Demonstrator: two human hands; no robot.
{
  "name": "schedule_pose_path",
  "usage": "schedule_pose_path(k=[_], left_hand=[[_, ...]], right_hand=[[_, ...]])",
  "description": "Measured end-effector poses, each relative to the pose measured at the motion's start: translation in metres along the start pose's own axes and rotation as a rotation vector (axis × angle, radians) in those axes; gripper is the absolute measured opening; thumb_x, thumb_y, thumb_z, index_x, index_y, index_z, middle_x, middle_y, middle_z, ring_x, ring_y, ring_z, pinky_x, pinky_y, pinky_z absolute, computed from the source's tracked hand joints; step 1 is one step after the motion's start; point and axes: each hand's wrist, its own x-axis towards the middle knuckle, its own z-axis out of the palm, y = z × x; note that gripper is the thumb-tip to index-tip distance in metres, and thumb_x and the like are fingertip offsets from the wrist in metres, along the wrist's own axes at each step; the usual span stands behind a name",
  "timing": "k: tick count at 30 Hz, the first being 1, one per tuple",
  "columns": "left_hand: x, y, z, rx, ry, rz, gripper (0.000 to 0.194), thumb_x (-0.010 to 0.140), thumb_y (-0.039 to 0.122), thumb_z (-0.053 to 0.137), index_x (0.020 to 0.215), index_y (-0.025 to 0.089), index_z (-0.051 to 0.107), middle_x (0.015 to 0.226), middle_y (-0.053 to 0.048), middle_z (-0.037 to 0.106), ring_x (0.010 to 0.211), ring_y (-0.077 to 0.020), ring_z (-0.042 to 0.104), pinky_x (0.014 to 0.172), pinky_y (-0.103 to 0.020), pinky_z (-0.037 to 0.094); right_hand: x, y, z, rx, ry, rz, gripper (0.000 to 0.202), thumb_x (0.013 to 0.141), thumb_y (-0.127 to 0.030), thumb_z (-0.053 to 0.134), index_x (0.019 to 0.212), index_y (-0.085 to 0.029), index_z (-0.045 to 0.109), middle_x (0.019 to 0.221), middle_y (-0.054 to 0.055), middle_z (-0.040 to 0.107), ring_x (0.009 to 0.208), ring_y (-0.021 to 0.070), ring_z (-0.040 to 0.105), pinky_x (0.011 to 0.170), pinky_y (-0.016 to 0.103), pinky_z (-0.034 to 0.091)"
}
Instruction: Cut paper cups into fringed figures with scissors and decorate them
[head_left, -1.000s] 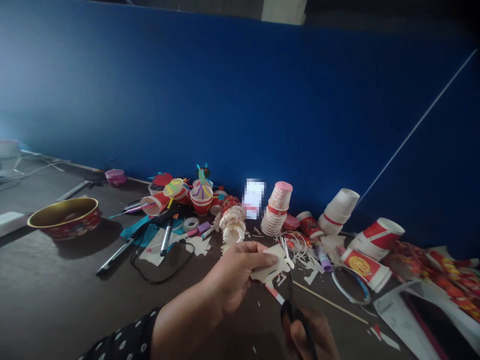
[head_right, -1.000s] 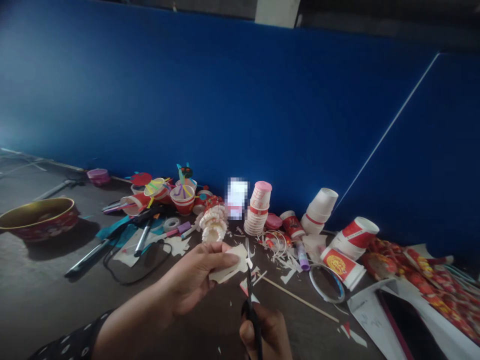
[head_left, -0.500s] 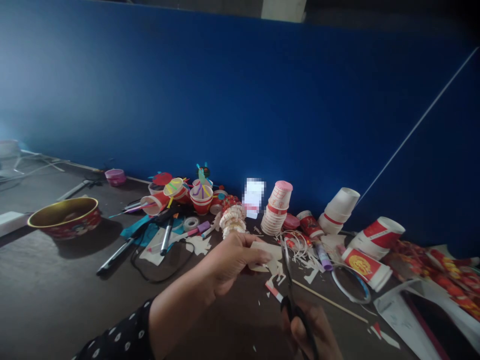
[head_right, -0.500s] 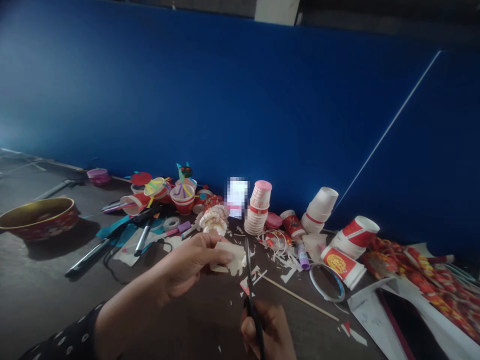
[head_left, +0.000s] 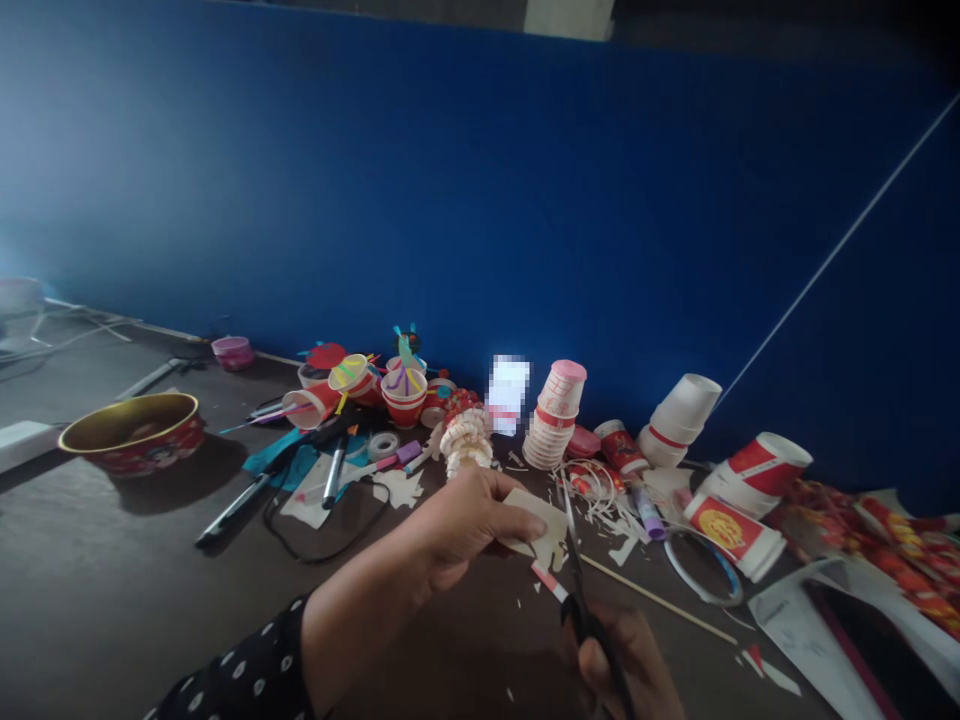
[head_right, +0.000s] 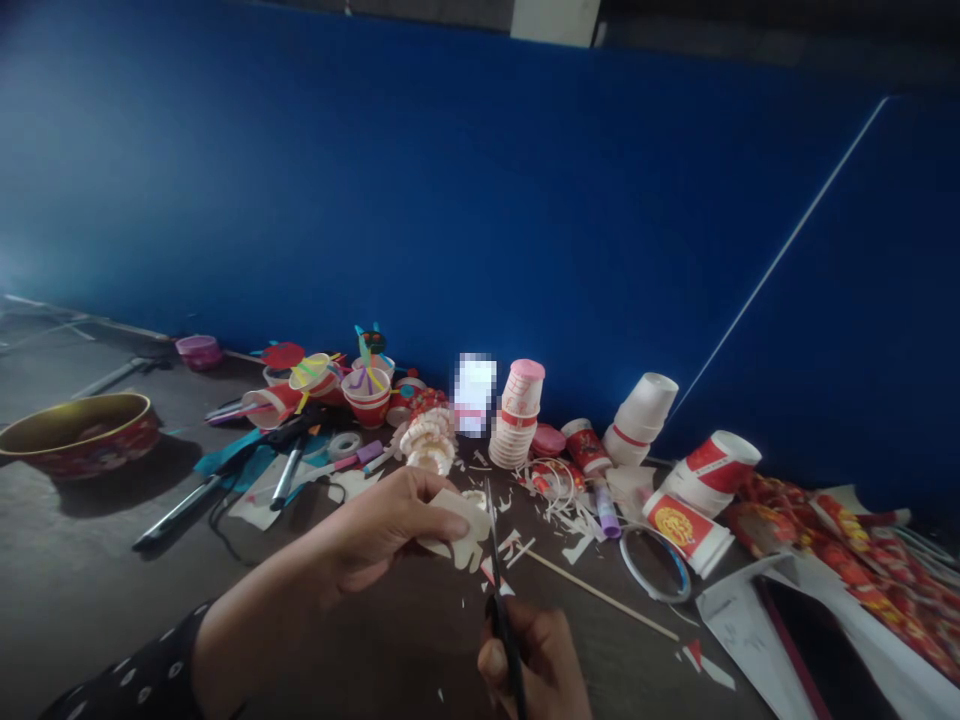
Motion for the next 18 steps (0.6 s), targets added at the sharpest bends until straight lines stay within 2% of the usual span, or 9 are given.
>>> schedule_pose_path(k=[7, 14, 18], left_hand=[[-0.001, 0.0, -0.001, -0.002, -0.02, -0.009, 0.015, 0.05, 0.015, 0.066, 0.063, 0.012, 0.06, 0.059, -0.001, 0.06, 0.052, -0.0085, 0.052, 0.049, -0.02, 0.036], [-0.002, 0.007, -0.001, -0.041, -0.009, 0.017, 0.027, 0.049, 0.011, 0.066, 0.075, 0.014, 0.059, 0.062, 0.001, 0.06, 0.053, -0.0079, 0.051, 0.05, -0.02, 0.034], [0.0, 0.002, 0.001, -0.063, -0.035, 0.003, 0.028, 0.048, 0.011, 0.067, 0.074, 0.013, 0.059, 0.064, 0.0, 0.06, 0.053, -0.0073, 0.05, 0.049, -0.02, 0.032]], right_hand=[[-0.001, 0.0, 0.002, 0.03, 0.053, 0.021, 0.056, 0.058, -0.071, 0.051, 0.057, -0.015, 0.052, 0.044, -0.003, 0.041, 0.04, 0.0078, 0.036, 0.039, 0.021, 0.028], [-0.005, -0.001, 0.012, 0.105, 0.238, 0.051, 0.056, 0.055, -0.071, 0.055, 0.059, -0.015, 0.054, 0.044, -0.004, 0.04, 0.04, 0.0072, 0.035, 0.04, 0.021, 0.027], [-0.005, 0.0, 0.011, 0.065, 0.267, 0.026, 0.054, 0.059, -0.07, 0.053, 0.056, -0.015, 0.054, 0.044, -0.003, 0.04, 0.04, 0.0078, 0.035, 0.04, 0.021, 0.026]])
